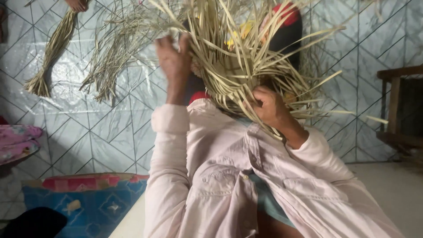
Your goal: Weaving dried palm leaves by hand to create a structured object like a hat or basket
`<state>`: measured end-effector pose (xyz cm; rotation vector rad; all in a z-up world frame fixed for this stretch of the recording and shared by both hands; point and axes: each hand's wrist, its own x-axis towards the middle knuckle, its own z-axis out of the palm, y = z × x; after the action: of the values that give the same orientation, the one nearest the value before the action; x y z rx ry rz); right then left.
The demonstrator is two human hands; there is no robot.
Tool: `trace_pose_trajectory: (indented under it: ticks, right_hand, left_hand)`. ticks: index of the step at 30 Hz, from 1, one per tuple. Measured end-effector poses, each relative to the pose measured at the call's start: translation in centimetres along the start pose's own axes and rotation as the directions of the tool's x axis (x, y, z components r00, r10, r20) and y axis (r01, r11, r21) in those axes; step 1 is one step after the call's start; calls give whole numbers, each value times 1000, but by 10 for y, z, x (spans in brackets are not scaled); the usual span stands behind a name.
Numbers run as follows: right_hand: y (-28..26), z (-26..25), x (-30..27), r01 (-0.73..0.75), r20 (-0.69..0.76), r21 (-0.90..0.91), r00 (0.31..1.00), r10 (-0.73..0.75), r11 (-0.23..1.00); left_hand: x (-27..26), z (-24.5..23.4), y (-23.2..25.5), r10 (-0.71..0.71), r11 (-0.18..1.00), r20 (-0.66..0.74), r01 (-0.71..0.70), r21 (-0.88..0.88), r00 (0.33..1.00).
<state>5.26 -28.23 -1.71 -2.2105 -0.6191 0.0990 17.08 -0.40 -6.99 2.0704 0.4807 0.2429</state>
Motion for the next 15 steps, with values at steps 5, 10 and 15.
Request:
trace_pose_trajectory:
  ticks: [5,10,15]
  right_hand:
    - [4,14,6,154,-41,-149,986,-162,977]
    - [-2,22,12,270,-28,-257,958,-286,928]
    - [9,35,4,194,27,-400,979,-200,896]
  left_hand:
    - [-52,-37,-1,580,802,-325,-453,389,747]
    - [-134,-37,64,696,699,-122,-628,342,708]
    - [-142,-58,82,719,667,-141,-617,418,681]
